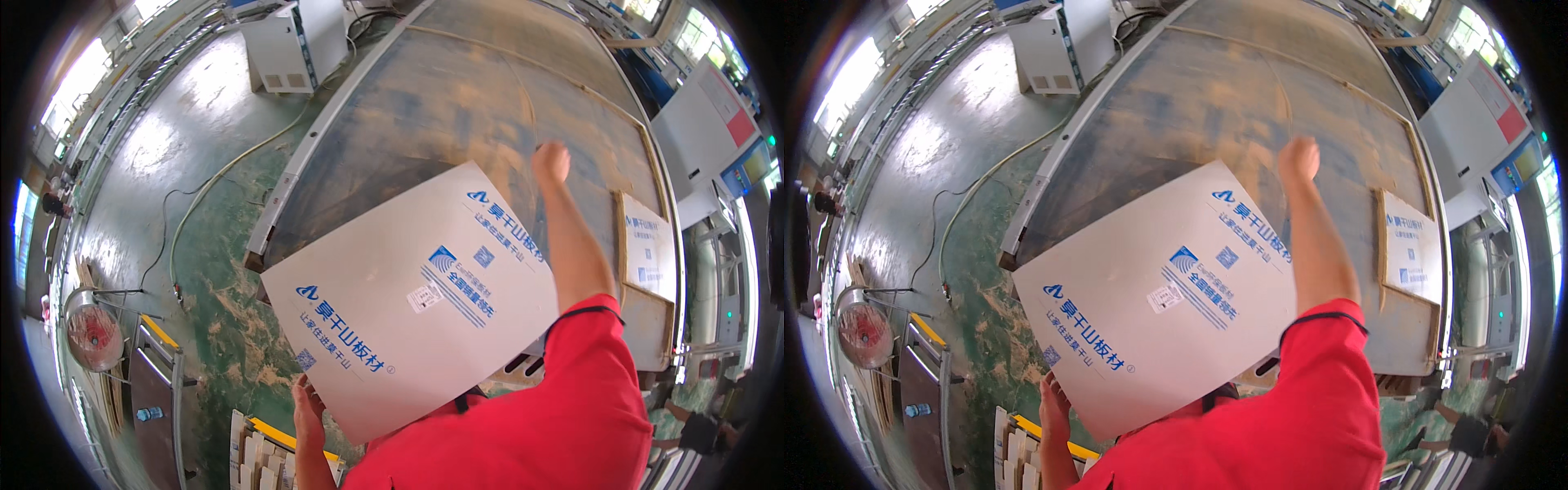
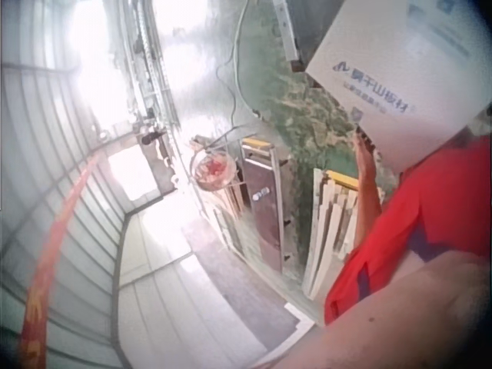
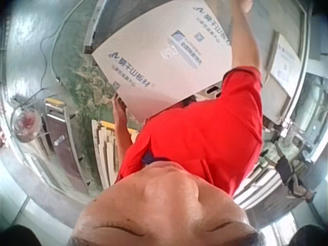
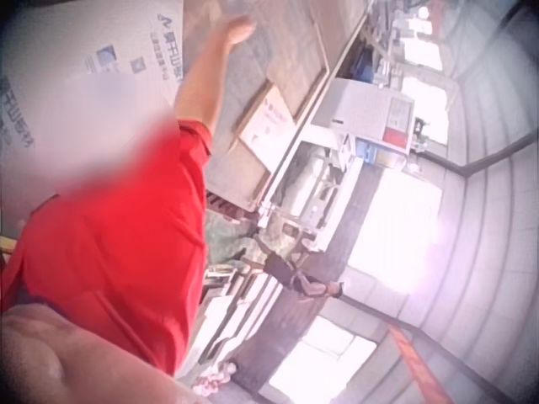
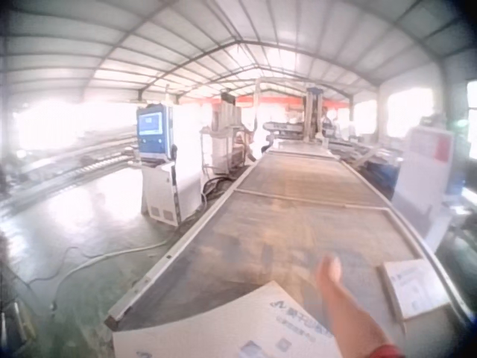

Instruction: The person cleans large white boards with a cloth, wiping the edges and surfaces before placing them onto a stack.

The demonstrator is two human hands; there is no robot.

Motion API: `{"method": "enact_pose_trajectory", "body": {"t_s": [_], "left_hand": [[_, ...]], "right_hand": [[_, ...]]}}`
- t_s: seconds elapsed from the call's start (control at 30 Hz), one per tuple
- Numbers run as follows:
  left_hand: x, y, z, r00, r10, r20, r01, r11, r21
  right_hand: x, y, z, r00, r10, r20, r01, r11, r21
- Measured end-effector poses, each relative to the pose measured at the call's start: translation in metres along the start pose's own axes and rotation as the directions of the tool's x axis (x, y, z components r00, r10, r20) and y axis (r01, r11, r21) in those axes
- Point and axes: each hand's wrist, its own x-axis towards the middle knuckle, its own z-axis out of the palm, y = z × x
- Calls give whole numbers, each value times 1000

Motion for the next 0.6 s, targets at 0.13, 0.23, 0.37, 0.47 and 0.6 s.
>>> {"method": "enact_pose_trajectory", "body": {"t_s": [0.13,0.23,0.37,0.47,0.6], "left_hand": [[10,-22,1,990,-43,-133,22,988,-151],[17,-3,17,998,-22,-59,11,984,-176],[11,6,23,997,-55,-58,43,981,-187],[27,-3,19,999,-48,20,52,977,-208],[20,0,8,990,-85,109,95,992,-89]], "right_hand": [[-100,-82,-46,948,-300,-110,291,669,684],[-234,-78,-48,627,-755,192,512,585,629],[-242,36,-66,851,-62,521,-353,669,655],[-171,150,-134,984,-121,-127,110,990,-91],[-268,51,-180,990,-132,-48,140,946,293]]}}
